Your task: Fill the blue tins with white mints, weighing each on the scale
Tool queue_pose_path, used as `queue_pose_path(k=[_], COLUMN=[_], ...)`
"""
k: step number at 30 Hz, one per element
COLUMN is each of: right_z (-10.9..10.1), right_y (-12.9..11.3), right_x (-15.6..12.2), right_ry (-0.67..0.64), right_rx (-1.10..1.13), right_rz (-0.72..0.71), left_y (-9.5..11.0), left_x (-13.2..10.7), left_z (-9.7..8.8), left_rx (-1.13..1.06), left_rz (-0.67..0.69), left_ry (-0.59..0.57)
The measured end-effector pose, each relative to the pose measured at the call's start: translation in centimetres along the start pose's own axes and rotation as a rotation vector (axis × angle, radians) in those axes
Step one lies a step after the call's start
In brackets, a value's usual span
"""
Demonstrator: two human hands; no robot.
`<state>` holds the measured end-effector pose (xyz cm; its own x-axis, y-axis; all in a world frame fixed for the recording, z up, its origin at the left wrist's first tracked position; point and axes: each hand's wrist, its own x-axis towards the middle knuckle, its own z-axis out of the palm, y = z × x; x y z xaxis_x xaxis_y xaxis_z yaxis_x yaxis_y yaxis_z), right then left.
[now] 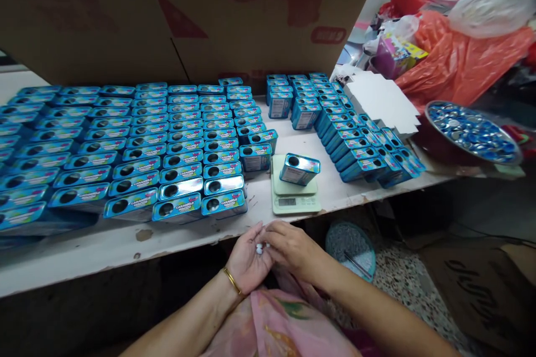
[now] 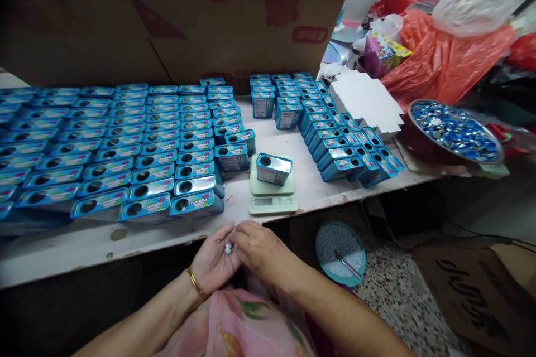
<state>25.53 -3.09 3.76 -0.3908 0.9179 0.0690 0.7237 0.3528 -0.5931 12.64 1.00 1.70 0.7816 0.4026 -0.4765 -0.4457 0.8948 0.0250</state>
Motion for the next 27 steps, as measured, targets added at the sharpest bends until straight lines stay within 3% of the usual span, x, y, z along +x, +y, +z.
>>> queue_pose_path(k=[4, 8, 12, 17, 21, 23, 27], right_z=[-4.6, -9.5, -11.1, -11.2, -10.5, -8.5, -1.8], right_y=[0.6, 2.4, 4.4, 5.8, 4.1, 2.1, -1.3], right_x=[1.1, 3.3, 5.4, 5.7, 4.0, 2.7, 0.1], right_ry=[0.191, 0.407, 0.449, 0.463, 0.537, 0.490, 0.148], right_rx=[0.074, -0.021, -0.132, -0.280, -0.246, -0.176, -0.145], right_rz=[-0.012, -0.020, -0.018, -0.004, 0.025, 0.000, -0.133], left_y=[0.3, 0.5, 0.6, 0.9, 0.9, 0.8, 0.3], left_x=[0.2, 0.3, 0.0, -0.4, -0.3, -0.1, -0.1], left_z=[0.0, 0.0, -0.1, -0.3, -0.4, -0.5, -0.4], left_rx=[-0.022, 0.013, 0.009, 0.005, 0.011, 0.015, 0.031], left_rz=[0.051, 0.019, 0.042, 0.046, 0.035, 0.033, 0.017], left_ry=[0.017, 0.051, 0.054, 0.044, 0.030, 0.003, -0.042])
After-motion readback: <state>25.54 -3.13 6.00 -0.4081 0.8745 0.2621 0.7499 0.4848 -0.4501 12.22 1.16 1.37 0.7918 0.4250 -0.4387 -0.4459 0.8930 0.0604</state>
